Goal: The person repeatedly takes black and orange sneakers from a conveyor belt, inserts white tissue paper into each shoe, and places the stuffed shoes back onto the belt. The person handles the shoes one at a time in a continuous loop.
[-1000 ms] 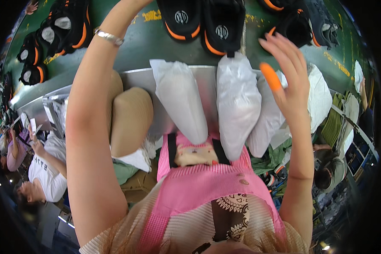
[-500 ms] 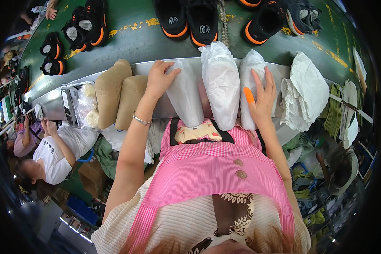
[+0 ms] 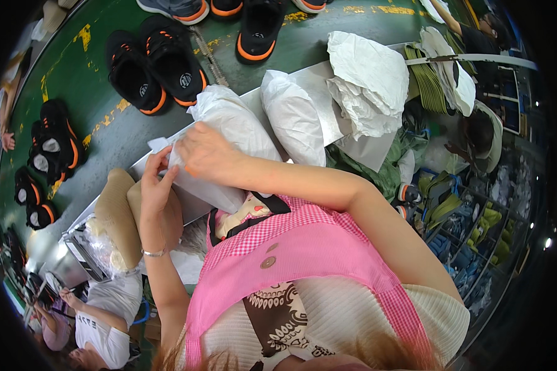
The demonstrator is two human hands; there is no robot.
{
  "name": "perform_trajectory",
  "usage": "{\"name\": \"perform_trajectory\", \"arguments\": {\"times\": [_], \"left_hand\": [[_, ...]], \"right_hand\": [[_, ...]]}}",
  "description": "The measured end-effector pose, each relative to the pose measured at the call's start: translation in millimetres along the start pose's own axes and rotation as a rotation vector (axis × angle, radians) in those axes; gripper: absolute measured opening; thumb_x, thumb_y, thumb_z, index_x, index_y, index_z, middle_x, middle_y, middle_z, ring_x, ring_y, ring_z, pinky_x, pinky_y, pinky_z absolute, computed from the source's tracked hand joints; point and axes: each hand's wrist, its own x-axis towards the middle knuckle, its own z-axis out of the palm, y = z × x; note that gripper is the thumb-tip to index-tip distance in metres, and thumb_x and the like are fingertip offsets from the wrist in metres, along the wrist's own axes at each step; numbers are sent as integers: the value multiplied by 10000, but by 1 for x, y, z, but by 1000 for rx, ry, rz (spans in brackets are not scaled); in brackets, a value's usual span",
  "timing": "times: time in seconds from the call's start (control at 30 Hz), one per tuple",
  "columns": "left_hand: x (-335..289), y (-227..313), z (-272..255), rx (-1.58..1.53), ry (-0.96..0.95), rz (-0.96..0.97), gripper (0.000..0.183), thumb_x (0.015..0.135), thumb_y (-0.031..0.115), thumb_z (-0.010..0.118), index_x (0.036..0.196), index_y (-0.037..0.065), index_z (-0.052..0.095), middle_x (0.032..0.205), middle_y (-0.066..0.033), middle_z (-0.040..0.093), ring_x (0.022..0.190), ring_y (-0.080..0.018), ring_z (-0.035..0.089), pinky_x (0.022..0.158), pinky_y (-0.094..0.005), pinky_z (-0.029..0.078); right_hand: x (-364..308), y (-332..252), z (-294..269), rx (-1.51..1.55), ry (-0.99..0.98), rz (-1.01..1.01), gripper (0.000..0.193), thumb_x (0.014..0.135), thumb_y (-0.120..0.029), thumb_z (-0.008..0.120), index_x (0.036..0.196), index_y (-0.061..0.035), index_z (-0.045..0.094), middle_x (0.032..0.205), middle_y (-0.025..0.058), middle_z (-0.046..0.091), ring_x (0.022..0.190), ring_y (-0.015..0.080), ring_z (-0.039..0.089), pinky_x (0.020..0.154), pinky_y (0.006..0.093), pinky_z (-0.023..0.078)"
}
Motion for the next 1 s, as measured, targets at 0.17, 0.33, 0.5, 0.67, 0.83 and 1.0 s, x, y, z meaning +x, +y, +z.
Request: {"name": "perform_trajectory", "arguments": {"times": [0.17,0.33,0.5,0.67,0.83,1.0], "left_hand": [[-5,32,-10,-215,-28,-127,636,835,103,676,1430,83,453,869,35,467,819,-77,458,765,-207,372],[-2,36,-14,-277,-69,-131,694,872,234,684,1471,61,380,940,9,545,853,-79,507,811,-216,408],[2,5,-30,-590,-98,-285,615,968,334,563,1486,84,346,1084,-24,614,917,-83,591,859,-241,476],[7,3,-23,-517,-75,-408,594,984,428,511,1470,110,385,1095,29,595,936,-79,587,873,-249,470],[26,-1,-32,-660,-128,-395,622,990,456,482,1470,80,354,1294,-145,550,1039,-183,613,948,-321,476],[17,15,-38,-321,65,-131,677,965,491,498,1464,58,354,1351,-159,511,1196,-210,550,1022,-379,432]], "right_hand": [[12,4,0,274,-192,110,351,643,-251,727,887,-21,624,794,123,633,827,267,582,795,367,397],[15,8,-1,294,-294,124,525,573,-349,799,968,-47,631,873,136,634,908,289,557,837,382,373],[24,10,-12,326,-358,92,563,579,-344,822,1042,-79,644,972,147,620,971,305,543,873,395,380],[22,12,-5,248,-313,49,531,635,-277,808,1105,-107,631,1060,122,597,1040,294,521,886,408,383],[34,3,-14,661,-606,185,498,722,-220,759,1159,-93,557,949,158,640,937,327,604,777,429,460],[44,31,-23,980,-597,404,527,773,-314,727,1175,-32,535,1020,219,662,1001,386,625,845,436,485]]}}
